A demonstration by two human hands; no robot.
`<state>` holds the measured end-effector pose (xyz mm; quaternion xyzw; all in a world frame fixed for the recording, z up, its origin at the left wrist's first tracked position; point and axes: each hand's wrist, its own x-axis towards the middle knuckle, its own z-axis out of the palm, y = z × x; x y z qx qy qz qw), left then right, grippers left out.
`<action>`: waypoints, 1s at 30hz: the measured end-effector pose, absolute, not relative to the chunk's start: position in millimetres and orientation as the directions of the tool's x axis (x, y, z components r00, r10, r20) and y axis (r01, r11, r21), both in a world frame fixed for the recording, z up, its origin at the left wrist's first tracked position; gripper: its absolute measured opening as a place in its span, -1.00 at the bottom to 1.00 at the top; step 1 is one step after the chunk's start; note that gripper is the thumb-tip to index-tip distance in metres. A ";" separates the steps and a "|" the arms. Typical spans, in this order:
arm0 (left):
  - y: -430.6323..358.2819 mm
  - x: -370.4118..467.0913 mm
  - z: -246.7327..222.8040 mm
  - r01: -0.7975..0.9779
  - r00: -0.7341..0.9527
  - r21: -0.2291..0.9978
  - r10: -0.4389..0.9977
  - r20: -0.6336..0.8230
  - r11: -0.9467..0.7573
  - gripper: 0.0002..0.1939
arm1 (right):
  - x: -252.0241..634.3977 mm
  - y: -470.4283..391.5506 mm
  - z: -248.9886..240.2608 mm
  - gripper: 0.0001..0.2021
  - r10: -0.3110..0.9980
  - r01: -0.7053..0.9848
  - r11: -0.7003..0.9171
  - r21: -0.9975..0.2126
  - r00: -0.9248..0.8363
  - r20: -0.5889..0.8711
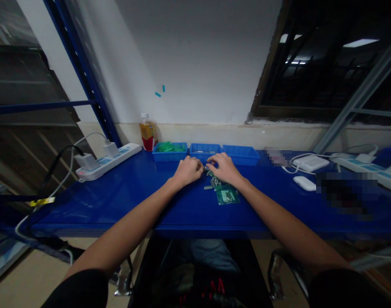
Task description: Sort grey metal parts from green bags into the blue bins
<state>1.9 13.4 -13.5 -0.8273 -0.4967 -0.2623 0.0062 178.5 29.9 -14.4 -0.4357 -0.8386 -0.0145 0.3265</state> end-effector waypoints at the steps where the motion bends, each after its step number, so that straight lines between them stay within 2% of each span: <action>1: 14.3 0.9 -10.4 0.794 0.380 0.286 0.806 0.454 -0.536 -0.80 | 176.4 28.3 -14.7 -0.85 0.697 0.702 0.664 -0.257 -0.456 0.553; 5: 15.3 0.7 -1.1 0.711 0.384 0.374 0.775 0.502 -0.595 -0.72 | 175.5 27.0 -15.1 -0.85 0.622 0.606 0.751 -0.261 -0.516 0.589; 9: 13.7 0.1 1.2 0.718 0.368 0.365 0.768 0.525 -0.593 -0.67 | 176.5 26.2 -13.1 -0.85 0.613 0.599 0.749 -0.283 -0.463 0.640; 12: 13.4 -4.3 0.6 0.689 0.378 0.374 0.748 0.546 -0.621 -0.80 | 175.1 24.1 -10.1 -0.80 0.632 0.601 0.730 -0.326 -0.412 0.656; 13: 13.4 -5.9 0.3 0.669 0.396 0.367 0.728 0.559 -0.646 -0.86 | 174.1 23.3 -9.2 -0.78 0.643 0.593 0.724 -0.353 -0.394 0.657; 16: 13.6 -9.0 0.0 0.633 0.470 0.277 0.644 0.604 -0.723 -0.79 | 170.2 20.9 -7.7 -0.74 0.672 0.549 0.713 -0.437 -0.356 0.649; 19: 12.7 -9.0 1.5 0.646 0.490 0.202 0.603 0.630 -0.736 -0.88 | 166.7 18.3 -7.1 -0.70 0.681 0.517 0.712 -0.476 -0.343 0.646; 24: 8.8 -6.0 5.3 0.673 0.421 0.248 0.636 0.647 -0.697 -0.86 | 169.7 15.6 -4.0 -0.81 0.616 0.525 0.749 -0.405 -0.325 0.718; 26: 7.5 -3.8 4.9 0.672 0.416 0.282 0.664 0.621 -0.685 -0.82 | 173.6 16.0 -2.2 -0.74 0.572 0.512 0.779 -0.361 -0.346 0.744; 30: 6.3 0.9 1.4 0.646 0.423 0.388 0.732 0.534 -0.657 -0.73 | 179.3 17.8 0.1 -0.87 0.525 0.502 0.817 -0.285 -0.442 0.727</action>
